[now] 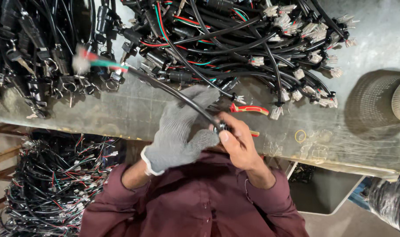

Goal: The person picks up black cable assemblies with colored inner wires from a workbench and uses red-handled pliers to strip insulation from the wire ends, working through the cables one at a time and setting them back on the bench.

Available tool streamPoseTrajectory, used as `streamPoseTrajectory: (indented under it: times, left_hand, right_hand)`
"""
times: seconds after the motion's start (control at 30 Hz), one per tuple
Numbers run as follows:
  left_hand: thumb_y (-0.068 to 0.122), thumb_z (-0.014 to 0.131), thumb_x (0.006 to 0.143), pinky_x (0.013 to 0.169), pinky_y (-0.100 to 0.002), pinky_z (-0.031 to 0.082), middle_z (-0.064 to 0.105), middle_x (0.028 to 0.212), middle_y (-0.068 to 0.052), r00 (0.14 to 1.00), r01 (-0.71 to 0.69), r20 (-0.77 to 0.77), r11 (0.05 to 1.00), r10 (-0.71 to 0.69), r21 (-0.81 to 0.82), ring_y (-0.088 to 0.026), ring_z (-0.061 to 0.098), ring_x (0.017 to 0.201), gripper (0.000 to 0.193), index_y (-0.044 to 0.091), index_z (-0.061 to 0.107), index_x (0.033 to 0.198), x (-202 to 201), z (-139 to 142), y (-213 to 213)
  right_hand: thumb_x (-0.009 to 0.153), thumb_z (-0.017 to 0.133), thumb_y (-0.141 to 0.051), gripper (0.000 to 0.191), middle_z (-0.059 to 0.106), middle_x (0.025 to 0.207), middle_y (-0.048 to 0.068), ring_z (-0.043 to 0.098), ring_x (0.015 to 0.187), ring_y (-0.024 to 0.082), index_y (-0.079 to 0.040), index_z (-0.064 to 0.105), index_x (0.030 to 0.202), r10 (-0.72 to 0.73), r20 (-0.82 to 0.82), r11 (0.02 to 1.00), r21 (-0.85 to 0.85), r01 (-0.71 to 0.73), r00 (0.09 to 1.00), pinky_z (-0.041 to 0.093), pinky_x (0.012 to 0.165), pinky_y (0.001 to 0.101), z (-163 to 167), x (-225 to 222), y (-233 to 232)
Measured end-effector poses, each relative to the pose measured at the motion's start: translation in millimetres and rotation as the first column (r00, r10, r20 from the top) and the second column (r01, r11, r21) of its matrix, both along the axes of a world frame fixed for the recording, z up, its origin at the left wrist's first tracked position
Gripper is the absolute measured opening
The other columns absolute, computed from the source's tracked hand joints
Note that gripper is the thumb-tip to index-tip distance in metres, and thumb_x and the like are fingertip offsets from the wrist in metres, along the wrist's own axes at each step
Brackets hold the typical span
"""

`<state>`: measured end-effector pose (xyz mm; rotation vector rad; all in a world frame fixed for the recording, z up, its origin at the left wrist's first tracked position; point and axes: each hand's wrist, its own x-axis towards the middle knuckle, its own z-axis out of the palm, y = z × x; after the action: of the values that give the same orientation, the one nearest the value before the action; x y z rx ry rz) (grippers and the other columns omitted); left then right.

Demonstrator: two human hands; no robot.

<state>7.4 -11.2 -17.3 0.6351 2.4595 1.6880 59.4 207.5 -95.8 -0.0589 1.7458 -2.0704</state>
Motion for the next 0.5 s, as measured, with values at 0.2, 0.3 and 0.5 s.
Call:
streamPoseTrajectory:
  times: [0.2,0.3,0.5]
  left_hand:
    - [0.028,0.066,0.099,0.125,-0.047,0.037,0.063,0.146,-0.011,0.945,0.326,-0.038,0.93,-0.324,0.169,-0.033,0.053,0.143,0.041,0.01,0.065,0.136,-10.4,-10.5,-10.4]
    - [0.025,0.063,0.1,0.126,-0.049,0.037,0.063,0.147,-0.011,0.967,0.248,-0.075,0.965,-0.242,0.088,-0.034,0.054,0.142,0.041,0.009,0.064,0.138,0.7,-19.6,-11.2]
    - [0.025,0.064,0.099,0.121,-0.049,0.039,0.061,0.145,-0.011,0.983,0.134,-0.134,0.989,-0.126,0.056,-0.037,0.055,0.138,0.04,0.008,0.063,0.136,10.4,-22.4,-13.2]
  right_hand:
    - [0.107,0.053,-0.024,0.043,0.065,0.133,0.017,0.063,0.121,0.03,0.004,0.057,0.139,0.107,-0.455,0.989,0.138,-0.049,0.884,0.047,0.108,0.0386,17.9,-5.8,-8.9]
    - [0.102,0.053,-0.021,0.045,0.067,0.133,0.018,0.066,0.121,0.031,0.005,0.057,0.138,0.112,-0.417,0.987,0.154,-0.051,0.902,0.049,0.109,0.0385,27.3,-17.6,-14.9]
    - [0.096,0.054,-0.021,0.044,0.073,0.12,0.016,0.071,0.103,0.029,0.005,0.063,0.131,0.184,-0.349,0.97,0.213,-0.113,0.919,0.055,0.096,0.0363,36.3,-37.7,-22.6]
